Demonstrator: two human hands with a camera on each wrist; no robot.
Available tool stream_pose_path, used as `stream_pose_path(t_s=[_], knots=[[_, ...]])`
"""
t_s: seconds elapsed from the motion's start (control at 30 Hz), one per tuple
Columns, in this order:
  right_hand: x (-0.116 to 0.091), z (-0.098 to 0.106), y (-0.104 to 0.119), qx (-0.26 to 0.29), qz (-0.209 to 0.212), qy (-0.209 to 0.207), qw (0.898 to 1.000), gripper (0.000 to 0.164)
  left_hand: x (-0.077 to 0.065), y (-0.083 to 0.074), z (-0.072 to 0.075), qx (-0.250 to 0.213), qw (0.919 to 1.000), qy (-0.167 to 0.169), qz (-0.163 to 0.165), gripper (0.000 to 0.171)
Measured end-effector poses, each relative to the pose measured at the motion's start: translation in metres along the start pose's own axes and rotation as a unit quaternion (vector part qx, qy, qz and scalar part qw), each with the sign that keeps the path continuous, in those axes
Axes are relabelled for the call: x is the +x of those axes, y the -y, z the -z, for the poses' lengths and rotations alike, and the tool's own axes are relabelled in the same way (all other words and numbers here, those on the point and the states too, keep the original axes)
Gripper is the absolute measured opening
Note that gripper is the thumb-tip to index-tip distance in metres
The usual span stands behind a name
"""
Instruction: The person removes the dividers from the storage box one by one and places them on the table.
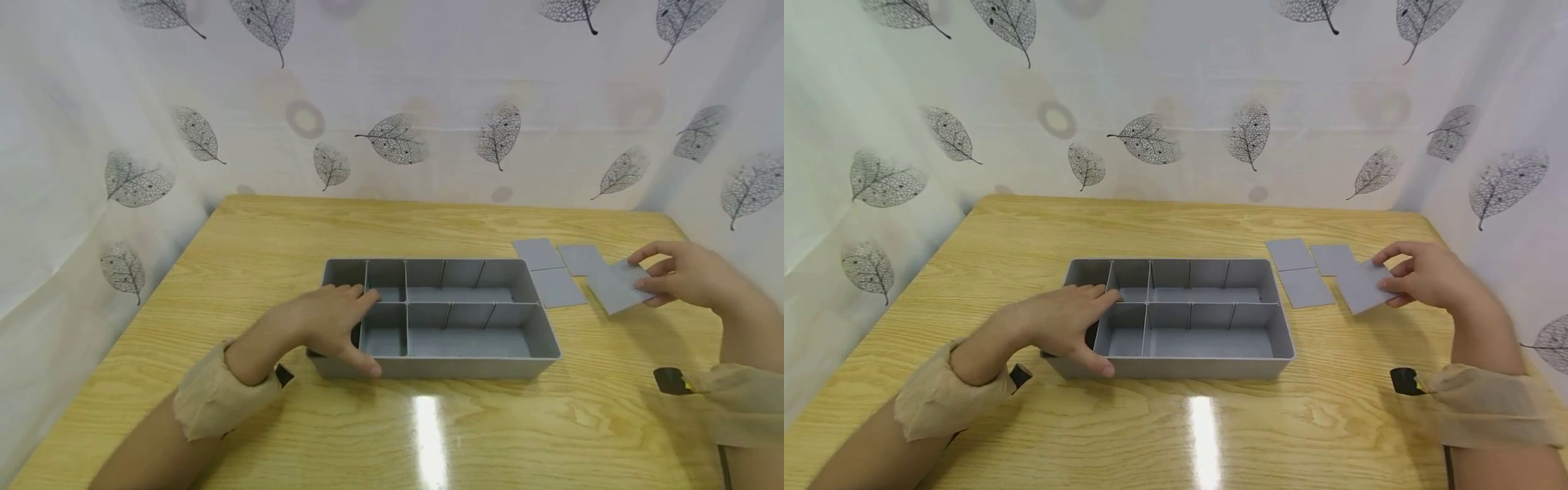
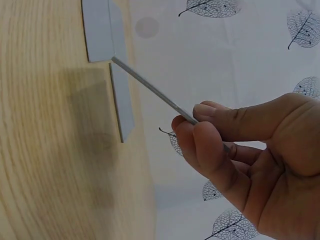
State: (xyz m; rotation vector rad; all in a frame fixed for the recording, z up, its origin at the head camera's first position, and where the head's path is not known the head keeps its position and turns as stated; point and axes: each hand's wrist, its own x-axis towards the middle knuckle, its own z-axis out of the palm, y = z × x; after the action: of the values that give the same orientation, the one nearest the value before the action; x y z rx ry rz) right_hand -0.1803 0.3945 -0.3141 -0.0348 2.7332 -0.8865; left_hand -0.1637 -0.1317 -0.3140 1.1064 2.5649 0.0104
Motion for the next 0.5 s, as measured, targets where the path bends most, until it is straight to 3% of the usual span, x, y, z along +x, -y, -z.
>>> stream_pose_path(t_s=[0.23,0.4,0.5], knots=[[0.009,-0.006,-0.011,0.015,-0.014,0.028,0.999,0.051,-0.002,0.001,0.001,-0.006,1.0000,0.005,0.004,0.110],[0.013,-0.008,-0.019,-0.018,-0.039,0.045,0.998,0.074,-0.002,0.001,0.001,-0.005,1.0000,0.005,0.006,0.111],[0.014,-0.009,-0.023,-0.051,-0.041,0.060,0.996,0.079,0.000,0.001,0.001,-0.002,1.0000,0.004,0.004,0.110]])
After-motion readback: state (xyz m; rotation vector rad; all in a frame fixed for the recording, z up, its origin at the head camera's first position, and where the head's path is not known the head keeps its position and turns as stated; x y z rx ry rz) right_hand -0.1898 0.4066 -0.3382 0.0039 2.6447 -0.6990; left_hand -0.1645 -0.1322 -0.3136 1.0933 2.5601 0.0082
